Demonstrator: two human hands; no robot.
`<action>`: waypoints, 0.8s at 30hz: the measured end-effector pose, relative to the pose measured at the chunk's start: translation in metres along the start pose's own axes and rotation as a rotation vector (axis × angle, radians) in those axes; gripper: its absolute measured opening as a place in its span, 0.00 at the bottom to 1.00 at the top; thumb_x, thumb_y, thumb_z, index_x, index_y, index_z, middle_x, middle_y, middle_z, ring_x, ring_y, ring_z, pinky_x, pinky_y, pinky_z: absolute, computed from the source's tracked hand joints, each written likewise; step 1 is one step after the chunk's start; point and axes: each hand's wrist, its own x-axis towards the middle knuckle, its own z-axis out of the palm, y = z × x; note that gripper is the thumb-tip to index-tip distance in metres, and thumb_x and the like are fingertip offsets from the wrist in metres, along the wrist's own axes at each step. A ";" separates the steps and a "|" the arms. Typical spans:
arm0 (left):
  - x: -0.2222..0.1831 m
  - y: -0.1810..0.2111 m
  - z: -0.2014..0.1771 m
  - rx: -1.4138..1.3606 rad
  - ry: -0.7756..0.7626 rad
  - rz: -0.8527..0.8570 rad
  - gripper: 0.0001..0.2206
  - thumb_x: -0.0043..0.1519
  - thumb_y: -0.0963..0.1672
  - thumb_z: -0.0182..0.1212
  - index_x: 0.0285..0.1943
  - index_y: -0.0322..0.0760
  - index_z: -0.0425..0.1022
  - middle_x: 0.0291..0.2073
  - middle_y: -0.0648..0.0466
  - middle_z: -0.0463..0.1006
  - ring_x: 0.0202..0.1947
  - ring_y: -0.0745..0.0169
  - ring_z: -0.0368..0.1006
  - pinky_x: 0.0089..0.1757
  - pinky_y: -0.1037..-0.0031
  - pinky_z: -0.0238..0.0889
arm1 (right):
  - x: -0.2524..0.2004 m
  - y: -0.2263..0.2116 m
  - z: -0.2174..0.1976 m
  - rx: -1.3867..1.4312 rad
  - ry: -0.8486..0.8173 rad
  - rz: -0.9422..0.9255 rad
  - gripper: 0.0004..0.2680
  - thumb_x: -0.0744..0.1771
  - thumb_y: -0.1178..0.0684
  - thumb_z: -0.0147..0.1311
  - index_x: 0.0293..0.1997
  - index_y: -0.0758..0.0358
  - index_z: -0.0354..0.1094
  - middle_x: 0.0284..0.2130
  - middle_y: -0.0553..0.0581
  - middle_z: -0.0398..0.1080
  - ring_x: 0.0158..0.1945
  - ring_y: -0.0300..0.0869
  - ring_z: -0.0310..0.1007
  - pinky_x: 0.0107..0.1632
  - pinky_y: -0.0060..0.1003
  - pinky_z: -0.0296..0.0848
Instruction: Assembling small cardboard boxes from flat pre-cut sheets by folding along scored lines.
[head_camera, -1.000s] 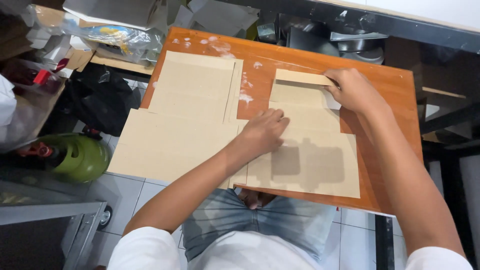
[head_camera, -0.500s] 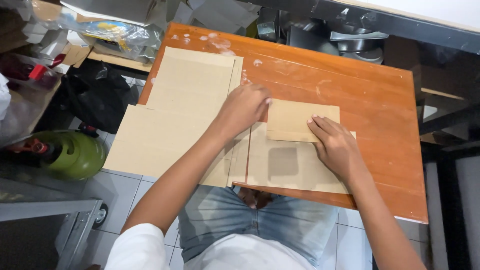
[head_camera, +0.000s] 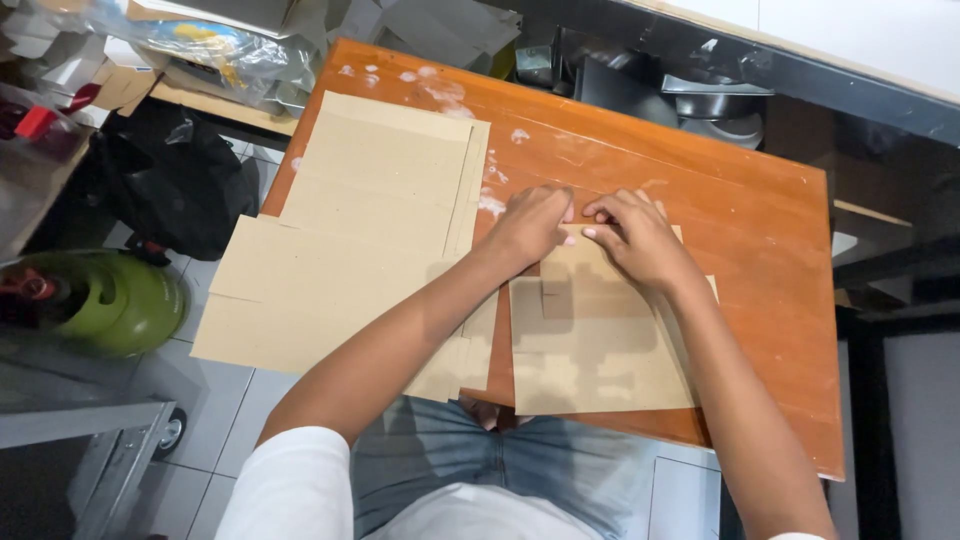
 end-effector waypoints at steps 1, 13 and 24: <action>-0.002 0.005 -0.009 -0.006 -0.001 -0.001 0.13 0.55 0.44 0.70 0.47 0.45 0.73 0.43 0.51 0.78 0.51 0.40 0.77 0.51 0.50 0.66 | 0.009 -0.004 -0.004 -0.002 -0.005 0.002 0.09 0.67 0.47 0.60 0.51 0.48 0.72 0.40 0.49 0.71 0.54 0.49 0.70 0.54 0.47 0.62; -0.028 0.027 -0.050 -0.403 0.050 -0.073 0.04 0.56 0.42 0.60 0.33 0.43 0.81 0.27 0.54 0.81 0.37 0.46 0.80 0.43 0.59 0.69 | 0.021 -0.018 -0.019 0.268 -0.170 0.000 0.04 0.67 0.55 0.58 0.35 0.63 0.71 0.24 0.60 0.69 0.34 0.54 0.74 0.40 0.47 0.68; -0.025 0.030 -0.048 -0.343 -0.006 -0.081 0.06 0.57 0.44 0.60 0.36 0.45 0.83 0.28 0.54 0.84 0.40 0.45 0.80 0.48 0.60 0.67 | 0.013 0.015 -0.019 0.333 -0.211 -0.058 0.04 0.65 0.56 0.61 0.32 0.64 0.75 0.22 0.62 0.71 0.32 0.56 0.76 0.39 0.46 0.70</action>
